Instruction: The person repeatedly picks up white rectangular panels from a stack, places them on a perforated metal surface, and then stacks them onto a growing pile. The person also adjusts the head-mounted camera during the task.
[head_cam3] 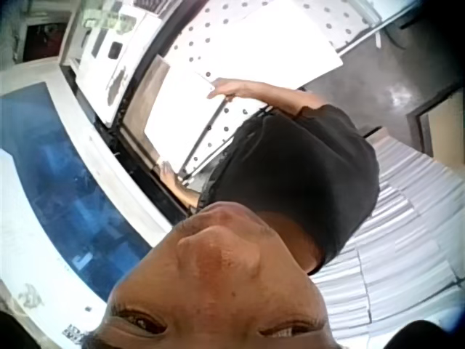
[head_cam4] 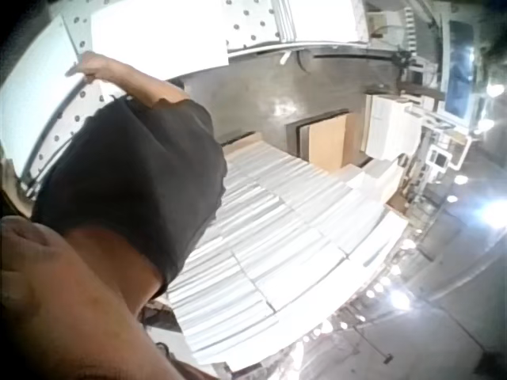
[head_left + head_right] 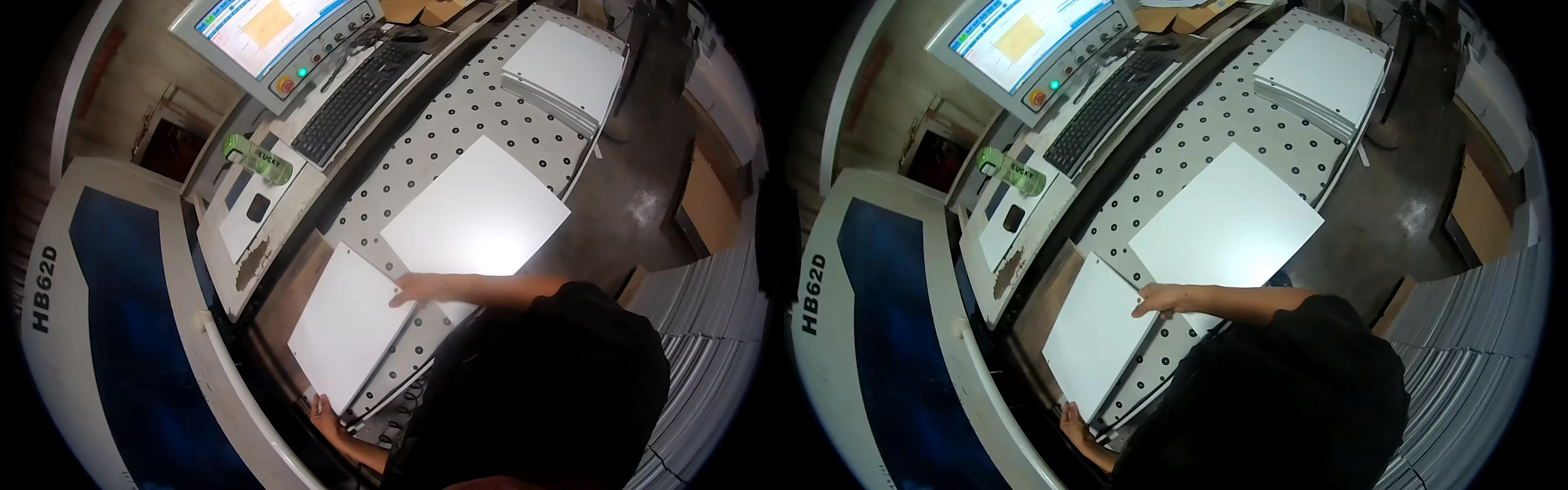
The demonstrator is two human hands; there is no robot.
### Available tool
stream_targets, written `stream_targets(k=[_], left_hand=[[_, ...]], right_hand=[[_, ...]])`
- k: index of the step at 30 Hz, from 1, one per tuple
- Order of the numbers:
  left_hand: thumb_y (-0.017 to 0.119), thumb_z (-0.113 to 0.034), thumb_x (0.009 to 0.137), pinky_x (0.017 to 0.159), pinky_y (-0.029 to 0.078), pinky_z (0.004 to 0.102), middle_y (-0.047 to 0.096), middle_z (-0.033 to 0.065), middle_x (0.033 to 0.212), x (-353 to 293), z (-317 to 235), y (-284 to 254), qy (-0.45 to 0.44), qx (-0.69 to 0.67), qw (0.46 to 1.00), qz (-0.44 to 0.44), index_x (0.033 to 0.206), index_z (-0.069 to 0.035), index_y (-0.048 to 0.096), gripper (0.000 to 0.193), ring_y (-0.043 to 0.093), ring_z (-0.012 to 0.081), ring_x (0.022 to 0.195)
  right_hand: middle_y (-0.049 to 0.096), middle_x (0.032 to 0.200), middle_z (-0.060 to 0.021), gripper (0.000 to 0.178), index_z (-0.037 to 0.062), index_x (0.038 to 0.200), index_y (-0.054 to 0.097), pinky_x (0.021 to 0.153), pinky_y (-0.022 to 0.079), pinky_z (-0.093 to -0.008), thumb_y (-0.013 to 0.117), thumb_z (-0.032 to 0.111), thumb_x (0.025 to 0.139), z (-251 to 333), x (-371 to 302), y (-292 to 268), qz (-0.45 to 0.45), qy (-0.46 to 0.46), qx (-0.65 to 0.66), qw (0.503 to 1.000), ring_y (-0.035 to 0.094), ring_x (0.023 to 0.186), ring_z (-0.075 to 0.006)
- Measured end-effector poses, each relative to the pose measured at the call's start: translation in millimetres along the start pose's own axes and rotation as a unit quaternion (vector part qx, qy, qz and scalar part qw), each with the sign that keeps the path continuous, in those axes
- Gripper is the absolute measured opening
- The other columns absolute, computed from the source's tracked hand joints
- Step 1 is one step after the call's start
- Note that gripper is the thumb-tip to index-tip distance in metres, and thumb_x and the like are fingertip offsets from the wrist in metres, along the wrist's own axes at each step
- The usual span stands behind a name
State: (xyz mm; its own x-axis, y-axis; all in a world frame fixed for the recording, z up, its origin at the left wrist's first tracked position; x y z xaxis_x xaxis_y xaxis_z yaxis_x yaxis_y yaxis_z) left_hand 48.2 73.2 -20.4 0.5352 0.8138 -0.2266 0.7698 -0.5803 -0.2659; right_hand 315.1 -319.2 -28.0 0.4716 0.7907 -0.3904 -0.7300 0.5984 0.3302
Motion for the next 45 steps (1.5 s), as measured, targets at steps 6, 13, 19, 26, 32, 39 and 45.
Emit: stream_targets(k=[6,13,19,26,32,39,45], left_hand=[[0.068,-0.014,0.095,0.074,0.051,0.028,0.069,0.0083,0.094,-29,-15,69,-0.015,0.006,0.993,0.118,0.107,0.007,0.066,0.024,0.063,0.0156,0.082],[0.062,-0.014,0.099,0.077,0.048,0.0288,0.063,0.005,0.095,-117,-90,300,0.024,-0.057,0.967,0.247,0.103,0.003,0.061,0.017,0.059,0.0126,0.085],[0.065,-0.012,0.096,0.1,0.044,0.0298,0.061,0.0129,0.126,-186,-120,476,0.001,-0.104,0.888,0.449,0.143,0.008,0.042,0.055,0.058,0.0179,0.115],[0.065,-0.011,0.095,0.1,0.046,0.031,0.064,0.0142,0.124,-289,-133,617,-0.032,-0.106,0.834,0.54,0.141,0.007,0.046,0.053,0.06,0.0198,0.115],[0.066,-0.029,0.096,0.081,0.052,0.0286,0.066,0.0103,0.113,-377,-149,688,0.027,-0.008,0.773,0.634,0.147,0.005,0.037,0.068,0.062,0.0148,0.096],[0.065,-0.034,0.097,0.103,0.044,0.0356,0.058,0.0188,0.137,-421,-135,688,0.214,0.149,0.621,0.739,0.155,-0.002,0.026,0.077,0.057,0.0244,0.123],[0.066,-0.031,0.096,0.099,0.046,0.0359,0.062,0.0167,0.133,-359,-140,624,0.23,0.186,0.674,0.677,0.15,-0.006,0.04,0.064,0.06,0.0229,0.118]], right_hand=[[0.055,0.13,-0.0205,0.07,-0.0025,0.14,0.044,0.104,0.04,-0.0448,0.068,0.037,0.088,15,-66,-43,-0.031,-0.107,0.065,0.992,0.049,0.123,-0.0303],[0.056,0.133,-0.0136,0.074,-0.0044,0.143,0.043,0.105,0.041,-0.0325,0.076,0.024,0.084,36,-240,-185,-0.214,-0.209,0.157,0.941,0.052,0.122,-0.0217],[0.063,0.123,-0.0085,0.058,-0.0023,0.136,0.052,0.098,0.047,-0.031,0.071,0.023,0.087,-4,-368,-297,-0.35,-0.312,0.208,0.858,0.06,0.113,-0.0164],[0.07,0.109,-0.0102,0.049,-0.0022,0.128,0.057,0.094,0.053,-0.038,0.064,0.033,0.094,-63,-476,-407,-0.409,-0.409,0.343,0.74,0.068,0.101,-0.0202],[0.034,0.151,-0.0272,0.088,-0.0064,0.153,0.018,0.108,0.043,-0.0448,0.056,0.05,0.097,-56,-520,-422,-0.45,-0.517,0.456,0.568,0.039,0.138,-0.037],[0.034,0.154,-0.0232,0.084,-0.0061,0.153,0.018,0.111,0.036,-0.0388,0.066,0.03,0.094,-38,-469,-442,-0.709,-0.35,0.016,0.612,0.037,0.141,-0.0331],[0.03,0.156,-0.0243,0.083,-0.005,0.154,0.012,0.116,0.028,-0.0371,0.064,0.016,0.093,-31,-463,-477,-0.797,-0.32,-0.009,0.512,0.033,0.144,-0.0329]])
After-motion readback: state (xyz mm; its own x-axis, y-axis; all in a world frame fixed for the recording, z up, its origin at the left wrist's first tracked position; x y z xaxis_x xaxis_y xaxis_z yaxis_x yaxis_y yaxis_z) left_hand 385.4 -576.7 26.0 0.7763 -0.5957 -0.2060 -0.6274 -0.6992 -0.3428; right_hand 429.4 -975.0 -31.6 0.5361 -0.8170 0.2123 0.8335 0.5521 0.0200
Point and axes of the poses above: each hand's wrist, its own x-axis towards the middle knuckle, its own y-axis out of the palm, z = x × y, the point moved 9 cm from there along x, towards the middle knuckle
